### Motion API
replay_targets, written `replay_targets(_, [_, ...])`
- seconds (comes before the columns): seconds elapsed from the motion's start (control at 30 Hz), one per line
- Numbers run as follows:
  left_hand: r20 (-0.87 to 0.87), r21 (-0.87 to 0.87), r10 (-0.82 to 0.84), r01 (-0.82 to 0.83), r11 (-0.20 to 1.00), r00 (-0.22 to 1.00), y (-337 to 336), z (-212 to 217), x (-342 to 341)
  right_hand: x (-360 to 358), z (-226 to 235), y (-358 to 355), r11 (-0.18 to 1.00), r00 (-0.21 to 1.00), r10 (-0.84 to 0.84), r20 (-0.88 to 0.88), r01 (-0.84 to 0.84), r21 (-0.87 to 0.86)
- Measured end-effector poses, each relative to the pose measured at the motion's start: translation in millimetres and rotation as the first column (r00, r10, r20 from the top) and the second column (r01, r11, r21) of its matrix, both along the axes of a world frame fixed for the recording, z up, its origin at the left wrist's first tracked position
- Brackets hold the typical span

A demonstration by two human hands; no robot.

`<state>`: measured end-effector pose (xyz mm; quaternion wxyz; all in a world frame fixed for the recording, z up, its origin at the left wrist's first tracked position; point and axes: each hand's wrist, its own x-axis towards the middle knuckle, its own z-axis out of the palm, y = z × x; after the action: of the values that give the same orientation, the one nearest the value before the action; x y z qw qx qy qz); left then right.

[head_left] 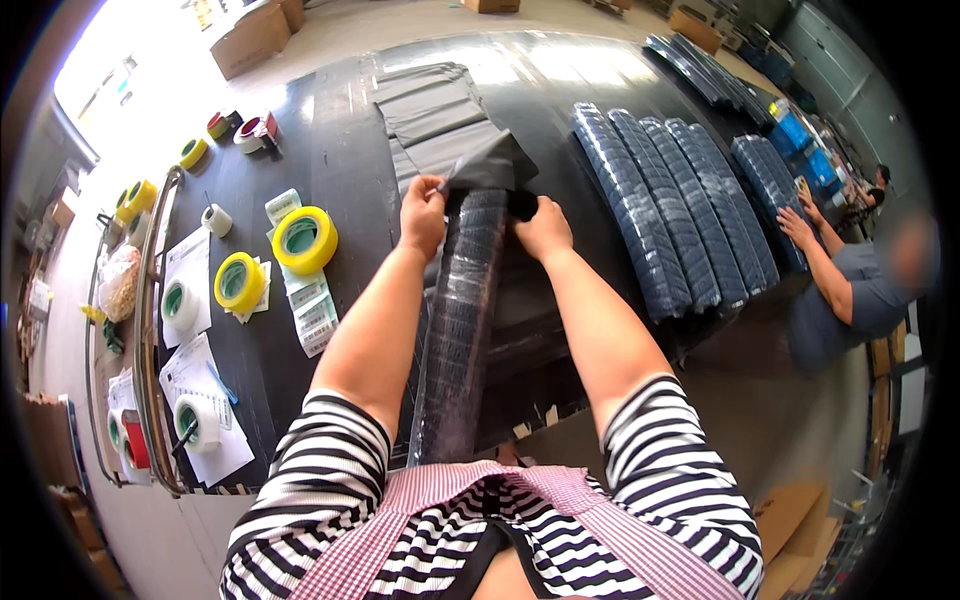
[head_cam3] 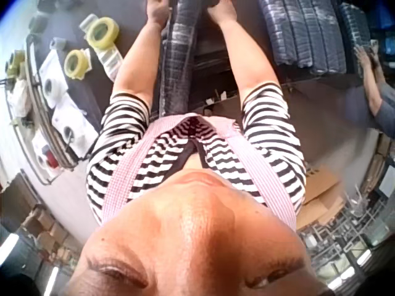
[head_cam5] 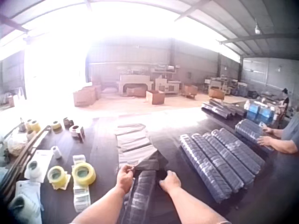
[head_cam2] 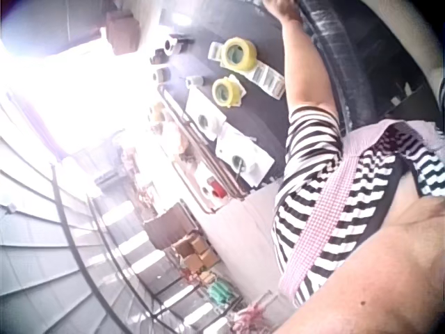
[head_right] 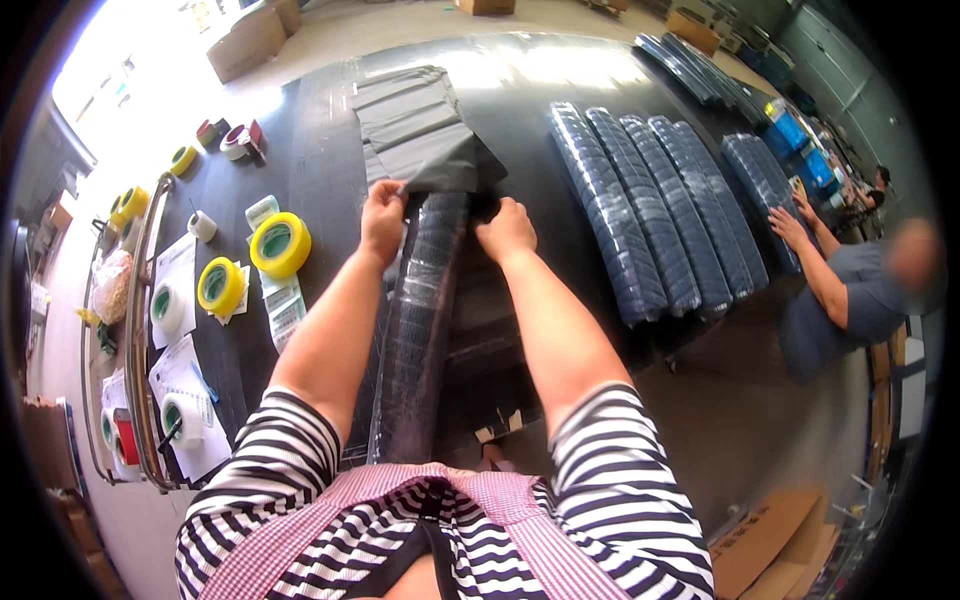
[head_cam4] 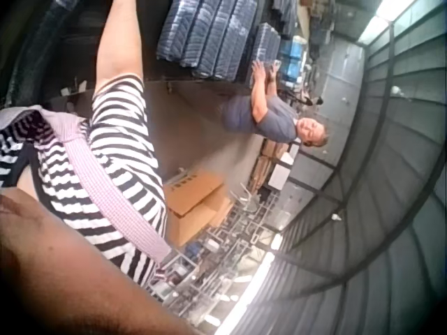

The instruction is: The person retrieves long black cylinders from a cardboard box and wraps each one in a grey plastic sheet, smoothing the plastic by hand and placing the wrapped cylinders into rows on a workbench.

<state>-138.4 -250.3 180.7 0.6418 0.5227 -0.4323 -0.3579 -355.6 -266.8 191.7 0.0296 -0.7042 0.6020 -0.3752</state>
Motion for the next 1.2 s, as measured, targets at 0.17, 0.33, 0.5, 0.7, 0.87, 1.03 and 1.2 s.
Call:
replay_targets(0.17, [0.014,0.001,0.17,-0.17,0.985,0.985,40.7,-21.4,21.3,33.8,1.2,-4.9,0.89,0.944,0.321,-0.08,-0.271,0.368])
replay_targets(0.33, [-0.211,0.0,0.28,-0.286,0.958,0.937,113.5,-53.1,16.8,25.8,17.7,85.1,0.764,0.752,0.639,-0.16,-0.596,0.248])
replay_targets(0.5, [0.267,0.094,-0.434,0.425,0.9,0.861,269.6,15.1,-1.6,-72.4,60.4,201.1,0.267,0.496,0.867,0.042,-0.534,0.803])
replay_targets(0.7, [-0.169,0.314,-0.672,0.685,0.657,0.721,309.0,29.6,-19.6,-92.0,49.1,238.5,0.147,0.679,0.549,0.488,-0.652,0.744])
replay_targets(0.87, [0.182,-0.077,-0.119,0.135,0.988,0.976,167.4,101.7,-30.8,-28.2,78.9,168.8,0.441,0.509,0.015,0.86,-0.776,0.452])
replay_targets(1.03, [0.174,0.252,-0.327,0.279,0.926,0.929,254.7,102.1,-18.8,-48.1,53.0,243.5,0.143,0.684,-0.056,0.728,-0.716,0.683])
replay_targets(1.2, [0.303,0.071,-0.713,0.731,0.679,0.633,289.7,85.7,-1.5,-43.3,76.6,267.5,-0.106,0.662,0.445,0.603,-0.629,0.77])
